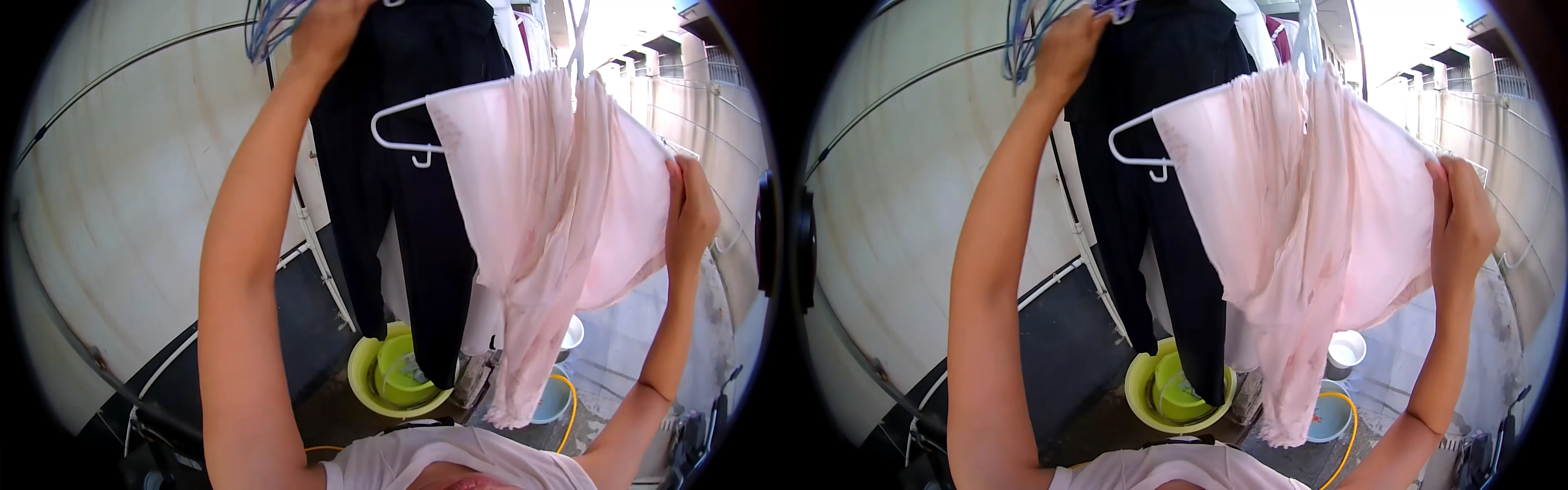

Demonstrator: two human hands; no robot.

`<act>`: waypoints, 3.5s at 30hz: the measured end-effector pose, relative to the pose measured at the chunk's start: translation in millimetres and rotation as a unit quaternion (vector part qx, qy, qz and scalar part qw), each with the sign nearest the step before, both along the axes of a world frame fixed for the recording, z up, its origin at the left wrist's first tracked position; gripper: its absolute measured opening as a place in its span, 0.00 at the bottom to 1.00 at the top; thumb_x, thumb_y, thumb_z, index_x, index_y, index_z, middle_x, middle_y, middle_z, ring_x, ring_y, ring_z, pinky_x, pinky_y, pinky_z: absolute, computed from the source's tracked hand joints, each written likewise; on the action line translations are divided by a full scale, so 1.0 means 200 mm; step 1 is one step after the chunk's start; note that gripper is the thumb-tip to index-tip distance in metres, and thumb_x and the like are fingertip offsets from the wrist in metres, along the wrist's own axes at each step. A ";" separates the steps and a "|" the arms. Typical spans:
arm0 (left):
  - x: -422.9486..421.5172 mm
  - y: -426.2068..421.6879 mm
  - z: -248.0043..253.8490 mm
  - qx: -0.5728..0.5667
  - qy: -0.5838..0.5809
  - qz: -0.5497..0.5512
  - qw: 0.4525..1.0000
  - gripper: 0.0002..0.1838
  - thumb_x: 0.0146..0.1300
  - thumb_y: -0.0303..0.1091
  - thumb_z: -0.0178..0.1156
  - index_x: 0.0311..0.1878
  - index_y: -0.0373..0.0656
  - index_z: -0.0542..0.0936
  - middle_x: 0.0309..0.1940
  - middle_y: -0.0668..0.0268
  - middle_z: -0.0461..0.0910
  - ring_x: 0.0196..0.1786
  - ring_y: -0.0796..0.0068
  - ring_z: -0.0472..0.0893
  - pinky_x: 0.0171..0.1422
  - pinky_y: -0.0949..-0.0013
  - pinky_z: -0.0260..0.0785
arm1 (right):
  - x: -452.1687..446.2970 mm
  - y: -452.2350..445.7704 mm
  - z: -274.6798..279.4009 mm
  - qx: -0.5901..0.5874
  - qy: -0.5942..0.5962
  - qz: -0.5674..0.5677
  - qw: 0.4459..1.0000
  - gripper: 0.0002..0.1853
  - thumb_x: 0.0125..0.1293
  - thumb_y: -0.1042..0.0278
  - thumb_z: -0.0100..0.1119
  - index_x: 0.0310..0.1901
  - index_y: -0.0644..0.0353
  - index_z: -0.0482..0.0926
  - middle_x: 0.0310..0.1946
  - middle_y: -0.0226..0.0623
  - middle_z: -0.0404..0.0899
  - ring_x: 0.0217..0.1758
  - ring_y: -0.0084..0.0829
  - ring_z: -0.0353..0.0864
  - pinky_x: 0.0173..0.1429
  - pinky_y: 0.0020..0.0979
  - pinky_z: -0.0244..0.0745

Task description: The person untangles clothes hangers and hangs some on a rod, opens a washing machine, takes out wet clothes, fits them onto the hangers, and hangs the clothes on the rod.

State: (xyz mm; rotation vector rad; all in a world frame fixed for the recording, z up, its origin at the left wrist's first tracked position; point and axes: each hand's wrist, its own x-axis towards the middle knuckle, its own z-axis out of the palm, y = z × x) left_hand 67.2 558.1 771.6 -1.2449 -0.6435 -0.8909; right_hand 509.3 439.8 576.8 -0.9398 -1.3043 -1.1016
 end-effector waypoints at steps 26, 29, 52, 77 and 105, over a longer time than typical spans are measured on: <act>-0.25 -0.76 -0.19 -0.172 -0.086 -0.033 0.981 0.14 0.74 0.39 0.52 0.52 0.38 0.75 0.43 0.55 0.80 0.46 0.52 0.78 0.50 0.58 0.70 | -1.37 0.86 1.54 0.109 0.036 0.088 0.989 0.10 0.57 0.69 0.55 0.26 0.57 0.88 0.27 0.47 0.84 0.30 0.45 0.86 0.35 0.45 0.80; -0.24 -0.77 -0.19 -0.161 -0.074 -0.019 0.984 0.14 0.74 0.36 0.51 0.54 0.38 0.76 0.44 0.55 0.80 0.47 0.53 0.78 0.51 0.59 0.70 | -1.41 0.90 1.53 0.069 0.000 0.077 0.995 0.11 0.58 0.68 0.55 0.28 0.57 0.88 0.28 0.46 0.85 0.32 0.45 0.87 0.37 0.45 0.81; -0.19 -0.66 -0.21 -0.145 -0.097 -0.016 0.985 0.13 0.74 0.40 0.52 0.43 0.38 0.77 0.35 0.57 0.78 0.39 0.54 0.77 0.43 0.58 0.67 | -1.30 0.37 1.28 -0.425 -0.114 0.766 0.469 0.29 0.66 0.42 0.59 0.62 0.53 0.74 0.42 0.40 0.83 0.46 0.31 0.84 0.51 0.36 0.75; -0.31 -0.69 -0.21 -0.109 -0.114 0.082 0.984 0.08 0.71 0.30 0.50 0.49 0.42 0.77 0.45 0.58 0.80 0.44 0.52 0.79 0.47 0.57 0.71 | -1.68 0.45 1.18 -0.352 0.039 0.771 0.529 0.17 0.68 0.49 0.55 0.40 0.55 0.83 0.36 0.33 0.82 0.40 0.30 0.80 0.47 0.39 0.77; -0.31 -0.72 -0.38 -0.179 -0.151 0.076 0.969 0.36 0.65 0.39 0.63 0.75 0.61 0.61 0.76 0.60 0.58 0.71 0.54 0.68 0.65 0.59 0.70 | -1.47 0.29 0.44 0.041 -0.003 0.451 0.891 0.12 0.67 0.63 0.55 0.47 0.60 0.78 0.37 0.43 0.81 0.37 0.50 0.81 0.41 0.41 0.76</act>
